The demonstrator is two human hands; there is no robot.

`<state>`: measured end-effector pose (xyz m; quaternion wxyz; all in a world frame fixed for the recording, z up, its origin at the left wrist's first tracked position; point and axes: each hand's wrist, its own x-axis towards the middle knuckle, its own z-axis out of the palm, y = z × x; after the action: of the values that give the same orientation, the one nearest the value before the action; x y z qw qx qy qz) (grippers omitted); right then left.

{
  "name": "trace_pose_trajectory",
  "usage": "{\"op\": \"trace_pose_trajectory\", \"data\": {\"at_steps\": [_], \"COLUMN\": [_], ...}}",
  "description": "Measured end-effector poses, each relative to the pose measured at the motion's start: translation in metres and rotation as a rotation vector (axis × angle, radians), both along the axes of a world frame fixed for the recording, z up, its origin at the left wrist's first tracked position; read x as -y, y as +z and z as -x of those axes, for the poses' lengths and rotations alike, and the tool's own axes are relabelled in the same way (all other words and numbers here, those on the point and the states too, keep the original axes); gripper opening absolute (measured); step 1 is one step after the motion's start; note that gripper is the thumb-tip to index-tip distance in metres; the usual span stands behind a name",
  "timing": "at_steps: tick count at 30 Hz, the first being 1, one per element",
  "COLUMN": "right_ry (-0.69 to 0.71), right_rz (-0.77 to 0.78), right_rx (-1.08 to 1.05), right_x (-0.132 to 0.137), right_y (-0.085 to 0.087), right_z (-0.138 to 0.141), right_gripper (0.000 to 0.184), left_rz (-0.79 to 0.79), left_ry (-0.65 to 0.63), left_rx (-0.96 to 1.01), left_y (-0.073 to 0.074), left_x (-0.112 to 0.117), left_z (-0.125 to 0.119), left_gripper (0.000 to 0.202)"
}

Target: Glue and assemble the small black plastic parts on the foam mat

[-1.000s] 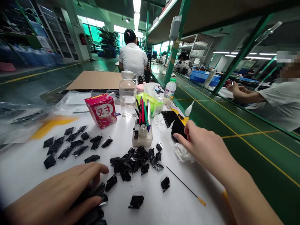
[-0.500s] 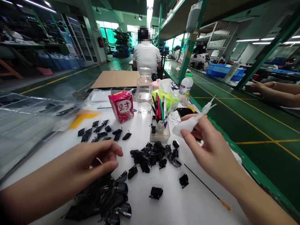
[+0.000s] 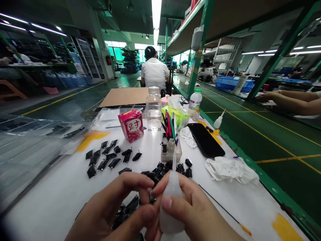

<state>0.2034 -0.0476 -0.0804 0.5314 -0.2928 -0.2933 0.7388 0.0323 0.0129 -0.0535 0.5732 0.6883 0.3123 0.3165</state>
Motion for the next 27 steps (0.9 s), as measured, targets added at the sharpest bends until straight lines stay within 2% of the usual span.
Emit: {"op": "trace_pose_trajectory", "data": {"at_steps": [5, 7, 10, 12, 15, 18, 21, 27], "right_ry": [0.032, 0.007, -0.051, -0.097, -0.143, -0.15, -0.132, -0.086], "right_rz": [-0.045, -0.004, 0.082, 0.126, 0.159, 0.175, 0.175, 0.169], "right_rx": [0.045, 0.09, 0.132, 0.159, 0.212, 0.227, 0.229, 0.246], "right_x": [-0.003, -0.003, -0.003, -0.004, -0.004, -0.005, -0.007, -0.008], "right_y": [-0.006, -0.001, 0.013, 0.021, 0.026, 0.023, 0.018, 0.012], "right_z": [-0.001, -0.001, -0.002, -0.004, -0.005, -0.007, -0.008, -0.009], "right_gripper": [0.024, 0.026, 0.028, 0.027, 0.026, 0.021, 0.022, 0.023], "left_rz": [0.317, 0.311, 0.134, -0.079, -0.392, -0.564, -0.653, -0.72], "left_ry": [-0.099, -0.067, 0.022, 0.0, -0.169, -0.319, -0.36, -0.371], "left_rx": [0.125, 0.101, -0.036, -0.226, -0.58, -0.848, -0.916, -0.815], "left_y": [0.002, 0.003, 0.005, 0.005, 0.003, 0.003, 0.004, -0.005], "left_x": [-0.006, -0.009, -0.018, -0.024, -0.028, -0.025, -0.024, -0.027], "left_z": [-0.004, -0.003, 0.0, 0.003, 0.005, 0.005, 0.003, 0.004], "left_gripper": [0.014, 0.014, 0.011, 0.012, 0.025, 0.03, 0.026, 0.031]}}
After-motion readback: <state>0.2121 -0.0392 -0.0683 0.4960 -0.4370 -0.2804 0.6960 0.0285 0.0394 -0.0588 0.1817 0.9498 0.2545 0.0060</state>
